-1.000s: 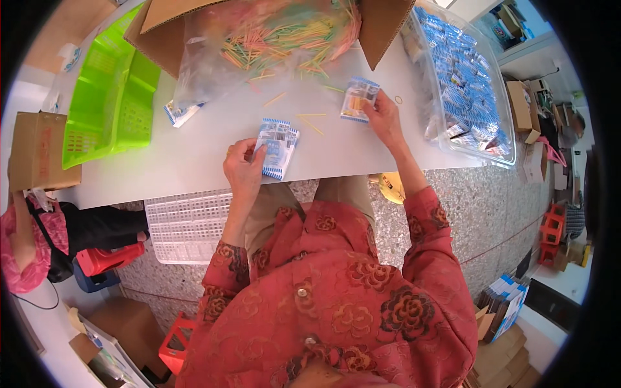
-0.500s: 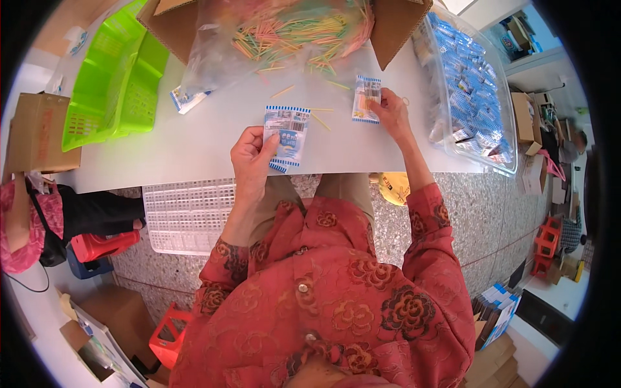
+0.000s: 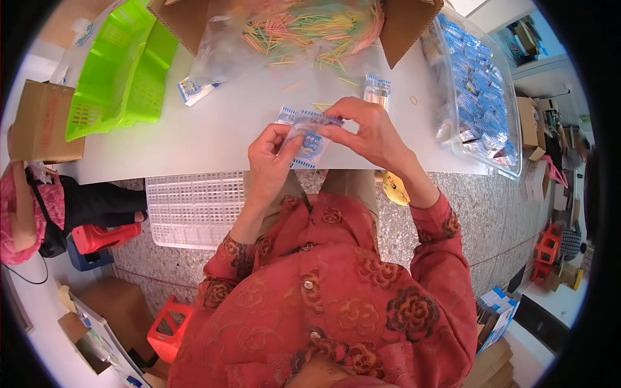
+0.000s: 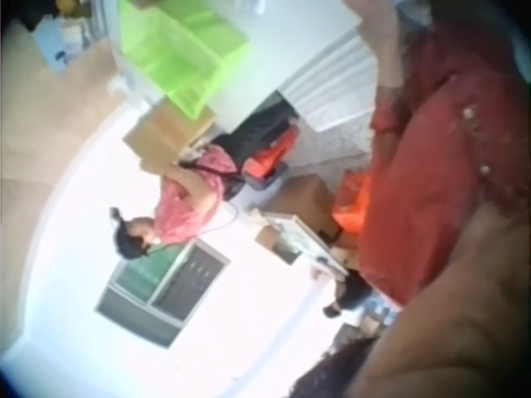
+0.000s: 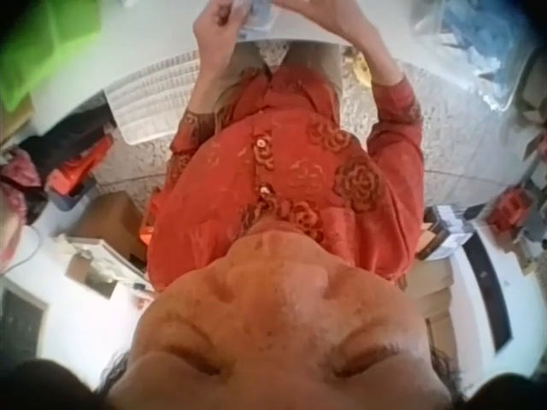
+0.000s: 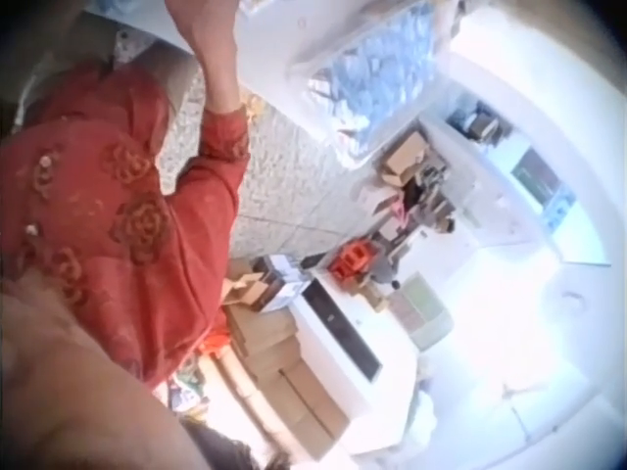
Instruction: Packaging small plastic packets by grouping them together using rubber bands.
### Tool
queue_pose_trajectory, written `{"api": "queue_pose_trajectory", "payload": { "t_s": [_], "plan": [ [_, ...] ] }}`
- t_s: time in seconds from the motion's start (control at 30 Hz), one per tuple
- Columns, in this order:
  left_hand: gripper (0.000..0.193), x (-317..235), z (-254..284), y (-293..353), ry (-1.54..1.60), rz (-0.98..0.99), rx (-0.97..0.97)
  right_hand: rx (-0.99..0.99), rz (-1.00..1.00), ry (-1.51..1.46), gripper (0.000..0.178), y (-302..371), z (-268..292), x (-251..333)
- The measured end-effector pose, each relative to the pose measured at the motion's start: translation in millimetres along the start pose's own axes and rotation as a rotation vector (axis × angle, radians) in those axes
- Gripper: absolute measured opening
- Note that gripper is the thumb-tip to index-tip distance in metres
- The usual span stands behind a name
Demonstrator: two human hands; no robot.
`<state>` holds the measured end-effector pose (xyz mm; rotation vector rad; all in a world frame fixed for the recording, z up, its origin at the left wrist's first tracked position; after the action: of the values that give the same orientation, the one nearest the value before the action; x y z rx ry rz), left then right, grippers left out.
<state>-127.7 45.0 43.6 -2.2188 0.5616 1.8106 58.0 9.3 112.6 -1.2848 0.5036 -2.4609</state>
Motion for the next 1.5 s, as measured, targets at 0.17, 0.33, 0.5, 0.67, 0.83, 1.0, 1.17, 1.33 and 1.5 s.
{"api": "queue_pose_trajectory", "payload": {
  "t_s": [0.17, 0.33, 0.5, 0.67, 0.83, 1.0, 1.17, 1.33, 1.5],
  "plan": [
    [0.012, -9.8, 4.1, 5.8, -0.024, 0.035, 0.044, 0.290, -0.099, 0.093, 0.016, -10.0, -7.8, 8.0],
    [0.015, -14.9, 2.2, 7.1, -0.289, 0.059, 0.140, 0.286, -0.042, 0.088, 0.016, -10.3, -9.5, 19.2],
    [0.014, -24.4, -0.7, 8.0, -0.325, -0.035, 0.099, 0.294, -0.071, 0.030, 0.012, -10.9, -7.8, 18.7],
    [0.015, -26.3, -3.0, 10.8, -0.386, -0.141, 0.063, 0.269, -0.003, 0.069, 0.010, -11.9, -6.5, 24.2],
    [0.013, -28.1, -5.6, 17.6, -0.380, -0.167, 0.025, 0.243, 0.010, 0.059, 0.013, -12.8, -5.7, 28.9],
    [0.006, -14.0, -3.4, 18.9, -0.164, -0.036, 0.004, 0.088, 0.008, -0.008, 0.028, -14.2, -2.0, 44.7],
    [0.007, -14.4, -1.7, 17.0, -0.069, -0.055, -0.026, 0.003, 0.087, 0.125, 0.037, -5.1, 8.9, 63.5],
    [0.012, -25.0, -4.1, 17.9, -0.212, -0.159, -0.061, -0.021, 0.133, 0.240, 0.036, -2.4, 0.9, 63.6],
    [0.014, -25.0, -2.8, 17.5, -0.335, -0.280, -0.135, -0.011, 0.149, 0.316, 0.036, -0.9, -3.7, 63.9]
  ]
}}
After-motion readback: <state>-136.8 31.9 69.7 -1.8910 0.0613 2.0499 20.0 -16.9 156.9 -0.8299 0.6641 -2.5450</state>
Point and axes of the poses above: each hand's wrist, its own y-axis away from the middle knuckle, its own z-axis out of the back of the hand, x = y × z, the point moved 3 cm from there along -y, towards the middle knuckle, and after that the axes turned 5 degrees about z, right-handed, at the moved point
